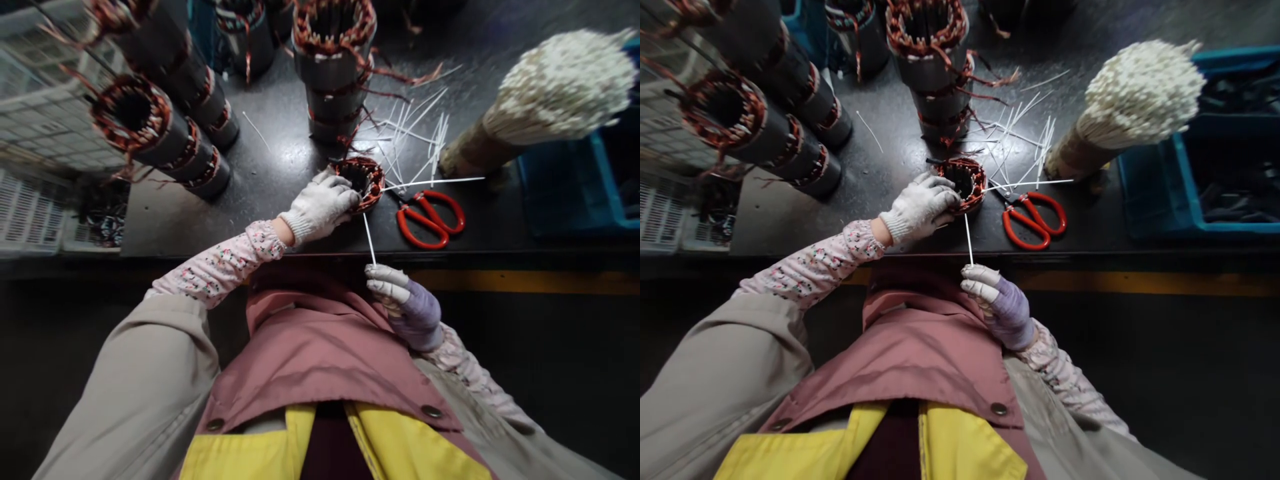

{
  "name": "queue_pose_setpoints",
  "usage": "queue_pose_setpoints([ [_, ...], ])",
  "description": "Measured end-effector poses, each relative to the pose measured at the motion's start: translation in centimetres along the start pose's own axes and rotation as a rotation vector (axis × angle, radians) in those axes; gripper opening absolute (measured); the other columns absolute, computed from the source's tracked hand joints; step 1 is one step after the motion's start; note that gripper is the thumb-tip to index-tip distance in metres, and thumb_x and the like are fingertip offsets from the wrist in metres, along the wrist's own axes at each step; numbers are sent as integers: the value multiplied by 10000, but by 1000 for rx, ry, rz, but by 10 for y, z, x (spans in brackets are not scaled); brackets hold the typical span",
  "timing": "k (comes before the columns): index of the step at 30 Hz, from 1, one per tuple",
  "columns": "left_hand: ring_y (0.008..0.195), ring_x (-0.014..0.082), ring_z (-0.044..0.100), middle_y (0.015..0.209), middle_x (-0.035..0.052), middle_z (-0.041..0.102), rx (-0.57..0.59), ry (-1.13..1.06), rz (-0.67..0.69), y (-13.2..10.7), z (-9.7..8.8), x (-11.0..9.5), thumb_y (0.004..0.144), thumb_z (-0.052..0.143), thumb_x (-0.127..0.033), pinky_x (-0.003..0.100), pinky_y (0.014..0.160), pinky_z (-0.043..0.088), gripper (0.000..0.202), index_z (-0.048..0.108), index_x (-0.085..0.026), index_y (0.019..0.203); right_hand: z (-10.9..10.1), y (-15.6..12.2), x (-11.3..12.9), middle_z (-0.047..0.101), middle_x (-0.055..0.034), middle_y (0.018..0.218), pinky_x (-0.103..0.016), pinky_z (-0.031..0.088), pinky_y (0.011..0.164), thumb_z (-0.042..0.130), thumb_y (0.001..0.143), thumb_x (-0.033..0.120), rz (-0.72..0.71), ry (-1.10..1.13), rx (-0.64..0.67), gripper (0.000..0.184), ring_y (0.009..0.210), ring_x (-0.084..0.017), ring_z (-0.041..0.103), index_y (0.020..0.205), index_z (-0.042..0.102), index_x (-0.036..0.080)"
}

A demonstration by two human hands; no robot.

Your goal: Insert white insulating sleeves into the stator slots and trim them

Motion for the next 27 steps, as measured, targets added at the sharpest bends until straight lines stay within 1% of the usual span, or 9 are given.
queue_pose_setpoints([
  [4, 1205, 267, 534, 1241, 100, 648, 15, 5, 7, 0, 0, 0, 865, 615, -306, 468, 1085, 376, 314, 645, -158, 1141, 8, -5, -3, 709, -70, 1156, -302, 596, 901, 593, 874, 89, 11, 20, 11, 358, 1072, -180, 685, 1180, 632, 272],
  [8, 1208, 261, 529, 1241, 93, 645, 23, 3, -4, 0, -1, 0, 879, 596, -306, 458, 1099, 369, 314, 638, -163, 1156, 14, 0, -7, 708, -74, 1154, -292, 596, 892, 580, 877, 91, -3, 37, 9, 350, 1064, -175, 688, 1176, 631, 266],
  [11, 1218, 260, 526, 1262, 106, 630, 29, -2, -39, 0, -2, 1, 874, 605, -293, 452, 1117, 354, 376, 606, -156, 1224, 16, 1, -9, 712, -74, 1143, -282, 597, 885, 579, 869, 71, -17, 49, 0, 351, 1050, -165, 692, 1162, 636, 257],
  [15, 1216, 268, 537, 1266, 119, 625, 30, -21, -46, 1, -3, 2, 877, 597, -290, 459, 1116, 363, 407, 590, -154, 1261, 17, 2, -12, 710, -58, 1155, -285, 598, 892, 581, 867, 76, 5, 61, -15, 359, 1053, -164, 691, 1163, 650, 267],
  [17, 1211, 271, 546, 1259, 124, 629, 13, -37, -41, 0, -4, 3, 877, 598, -297, 465, 1117, 368, 412, 589, -153, 1263, 22, 9, -20, 715, -48, 1144, -262, 599, 874, 576, 872, 84, 28, 76, -32, 336, 1025, -150, 699, 1139, 666, 268],
  [20, 1206, 268, 560, 1259, 126, 633, -63, -72, -51, -5, -6, 6, 878, 603, -337, 463, 1133, 364, 473, 553, -145, 1307, 35, 28, -43, 732, -35, 1091, -254, 603, 840, 571, 890, 161, 87, 75, -71, 228, 969, -146, 713, 1047, 698, 268],
  [22, 1230, 255, 553, 1264, 116, 638, -154, -109, -105, -10, -7, 10, 895, 584, -349, 442, 1139, 373, 503, 510, -153, 1352, 41, 41, -63, 747, -36, 1022, -281, 605, 839, 579, 897, 230, 168, 87, -137, 189, 923, -159, 722, 1041, 697, 261],
  [25, 1277, 220, 530, 1254, 108, 659, -282, -154, -226, -21, -5, 17, 930, 537, -321, 402, 1123, 402, 478, 481, -157, 1375, 37, 50, -83, 754, -24, 878, -301, 611, 781, 617, 885, 302, 314, 201, -278, 201, 803, -163, 727, 1068, 672, 239],
  [27, 1229, 198, 574, 1206, 98, 692, -316, -168, -219, -23, -2, 13, 948, 520, -311, 409, 1127, 389, 381, 556, -169, 1299, 28, 51, -81, 741, -17, 844, -294, 603, 750, 665, 854, 312, 364, 220, -317, 141, 773, -155, 715, 966, 682, 228],
])
Point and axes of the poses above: each hand's wrist, its own y-axis towards the middle knuckle, its own z-axis out of the palm, x = y × z, the point moved 9 cm from there along y, towards the middle knuckle
